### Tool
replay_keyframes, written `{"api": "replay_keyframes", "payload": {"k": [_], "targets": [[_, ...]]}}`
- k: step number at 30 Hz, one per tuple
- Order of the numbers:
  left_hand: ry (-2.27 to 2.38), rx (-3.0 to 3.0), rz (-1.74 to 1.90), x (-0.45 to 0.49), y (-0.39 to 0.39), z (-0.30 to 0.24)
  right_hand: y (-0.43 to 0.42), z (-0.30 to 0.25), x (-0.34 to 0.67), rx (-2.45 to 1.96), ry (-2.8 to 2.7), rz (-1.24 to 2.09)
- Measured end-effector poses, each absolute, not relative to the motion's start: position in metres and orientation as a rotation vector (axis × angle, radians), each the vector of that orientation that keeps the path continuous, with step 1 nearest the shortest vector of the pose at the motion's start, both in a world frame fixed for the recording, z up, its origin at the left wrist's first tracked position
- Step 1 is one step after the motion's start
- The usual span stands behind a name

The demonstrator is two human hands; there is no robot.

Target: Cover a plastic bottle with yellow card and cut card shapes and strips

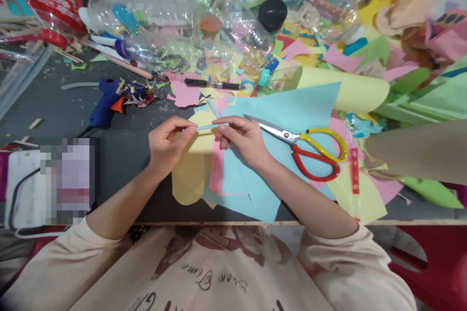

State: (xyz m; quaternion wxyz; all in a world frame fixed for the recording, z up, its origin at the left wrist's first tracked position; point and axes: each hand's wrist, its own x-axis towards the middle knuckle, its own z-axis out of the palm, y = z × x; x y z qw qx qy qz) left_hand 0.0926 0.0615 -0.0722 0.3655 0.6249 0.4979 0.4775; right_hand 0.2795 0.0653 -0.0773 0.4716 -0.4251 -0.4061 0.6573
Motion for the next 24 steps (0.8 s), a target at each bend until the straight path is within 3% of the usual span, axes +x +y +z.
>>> {"api": "replay_keyframes", "payload": {"k": [12,24], "targets": [[1.344,1.238,1.298,0.091,0.069,-0.071,0.068,-0.075,0.279,-0.949,-0.987,1.619],[1.306,1.388,1.294,0.093,0.063,-0.073,0.062,-0.077,0.279,-0.998,-1.11,1.618]]}}
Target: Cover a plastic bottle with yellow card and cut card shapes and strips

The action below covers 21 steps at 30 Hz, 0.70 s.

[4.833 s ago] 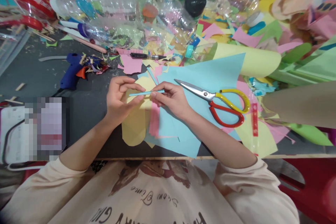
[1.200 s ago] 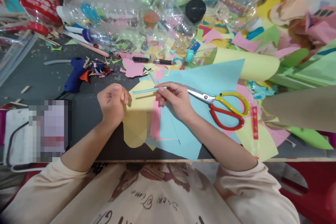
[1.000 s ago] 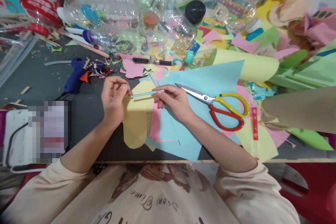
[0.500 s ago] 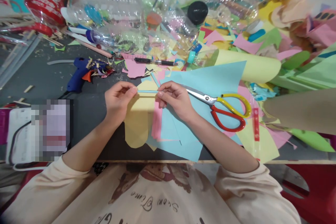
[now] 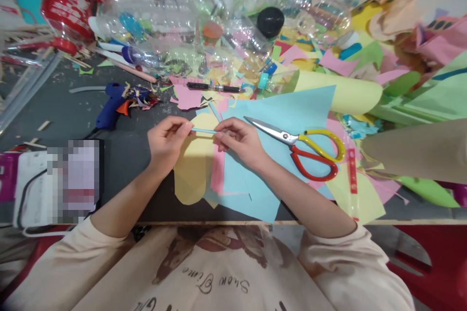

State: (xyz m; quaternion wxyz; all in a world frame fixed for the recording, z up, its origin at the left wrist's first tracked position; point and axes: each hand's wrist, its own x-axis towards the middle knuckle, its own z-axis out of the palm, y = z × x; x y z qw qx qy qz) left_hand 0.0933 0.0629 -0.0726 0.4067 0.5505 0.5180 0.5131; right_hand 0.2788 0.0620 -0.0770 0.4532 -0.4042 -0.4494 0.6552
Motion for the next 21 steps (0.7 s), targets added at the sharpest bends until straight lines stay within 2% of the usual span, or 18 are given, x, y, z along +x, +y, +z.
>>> {"api": "replay_keyframes", "payload": {"k": [7,14,17,21], "targets": [[1.263,1.426,1.389,0.089,0.068,-0.073,0.065,-0.079,0.279,-1.027,-1.062,1.441],[1.278,1.527,1.354,0.087,0.071,-0.073,0.066,-0.081,0.28,-1.073,-1.081,1.42],[1.358,1.645,1.413,0.063,0.081,-0.065,0.067,-0.081,0.278,-1.048,-1.097,1.424],[1.747,1.826,1.241,0.004,0.093,-0.062,0.067,-0.081,0.278,-1.07,-1.183,1.404]]}}
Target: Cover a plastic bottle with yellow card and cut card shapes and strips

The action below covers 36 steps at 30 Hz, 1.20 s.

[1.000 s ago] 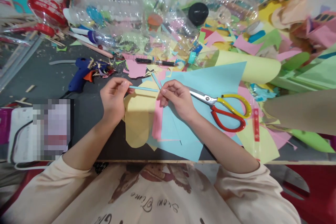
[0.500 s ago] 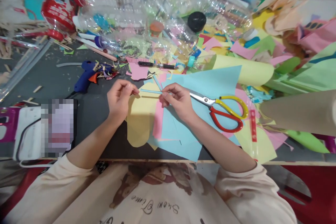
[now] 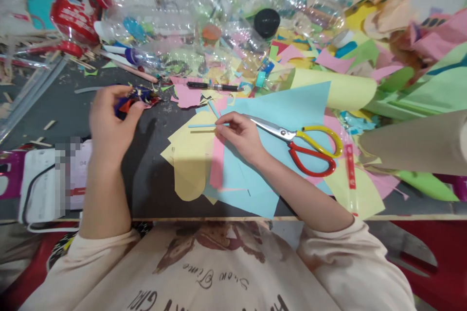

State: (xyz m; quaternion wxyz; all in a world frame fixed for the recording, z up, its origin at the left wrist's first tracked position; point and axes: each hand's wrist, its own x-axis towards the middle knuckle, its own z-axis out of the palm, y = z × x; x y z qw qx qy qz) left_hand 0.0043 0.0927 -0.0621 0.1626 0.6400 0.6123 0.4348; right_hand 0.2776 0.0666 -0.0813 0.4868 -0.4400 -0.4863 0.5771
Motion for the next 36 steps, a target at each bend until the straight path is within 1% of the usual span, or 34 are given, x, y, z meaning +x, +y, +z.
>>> {"api": "replay_keyframes", "payload": {"k": [2,5,8,11,13,14,16,17,20,22,24,27,32,36], "targets": [[2.005,1.797,1.18,-0.022,0.096,-0.068,0.066,-0.081,0.278,-1.104,-1.281,1.379],[2.17,1.647,1.043,-0.041,0.1,-0.077,0.065,-0.081,0.279,-1.115,-1.469,1.339],[2.258,1.538,0.938,-0.036,0.103,-0.075,0.064,-0.082,0.279,-1.065,-1.639,1.231],[2.14,1.447,0.881,-0.02,0.099,-0.064,0.064,-0.085,0.278,-1.029,-1.711,1.073],[1.975,1.49,0.852,-0.005,0.093,-0.057,0.064,-0.087,0.278,-1.025,-1.692,0.999],[1.966,1.545,0.86,0.003,0.089,-0.055,0.063,-0.087,0.277,-1.022,-1.674,0.989],[1.972,1.633,0.922,0.017,0.081,-0.055,0.061,-0.086,0.275,-1.024,-1.62,1.048],[1.949,1.647,0.973,0.022,0.079,-0.058,0.06,-0.084,0.274,-1.039,-1.569,1.128],[1.835,1.669,1.103,0.033,0.074,-0.071,0.057,-0.079,0.264,-1.103,-1.28,1.484],[1.779,1.691,1.108,0.038,0.073,-0.079,0.058,-0.076,0.253,-1.094,-1.071,1.668],[1.759,1.714,1.073,0.041,0.071,-0.081,0.061,-0.073,0.239,-1.042,-0.96,1.752],[1.842,1.735,0.954,0.049,0.067,-0.072,0.067,-0.07,0.221,-0.997,-0.875,1.755],[2.07,1.764,0.592,0.062,0.061,-0.05,0.072,-0.075,0.206,-1.021,-0.759,1.66],[2.072,1.831,0.534,0.065,0.059,-0.047,0.074,-0.08,0.205,-1.021,-0.721,1.597]]}}
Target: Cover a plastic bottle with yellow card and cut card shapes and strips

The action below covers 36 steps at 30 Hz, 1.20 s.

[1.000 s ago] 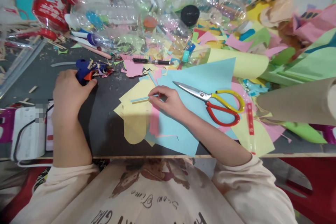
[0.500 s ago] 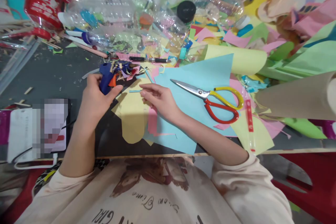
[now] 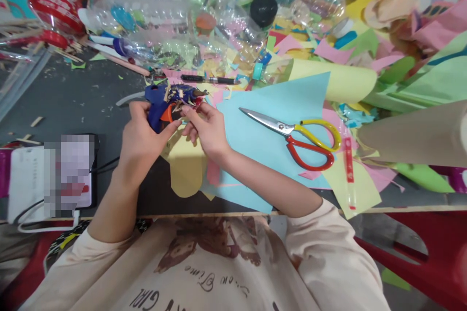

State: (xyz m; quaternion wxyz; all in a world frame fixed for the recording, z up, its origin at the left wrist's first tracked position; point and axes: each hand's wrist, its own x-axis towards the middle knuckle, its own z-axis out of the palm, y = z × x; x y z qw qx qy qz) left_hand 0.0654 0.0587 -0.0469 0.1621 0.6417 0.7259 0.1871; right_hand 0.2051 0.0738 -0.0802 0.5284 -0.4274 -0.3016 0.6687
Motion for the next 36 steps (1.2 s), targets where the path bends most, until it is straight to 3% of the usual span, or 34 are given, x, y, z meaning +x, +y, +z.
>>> {"api": "replay_keyframes", "payload": {"k": [17,36], "targets": [[1.966,1.698,0.492,0.063,0.06,-0.039,0.077,-0.082,0.208,-1.044,-0.759,1.535],[1.792,1.552,0.727,0.053,0.061,-0.051,0.081,-0.083,0.209,-1.006,-0.758,1.574]]}}
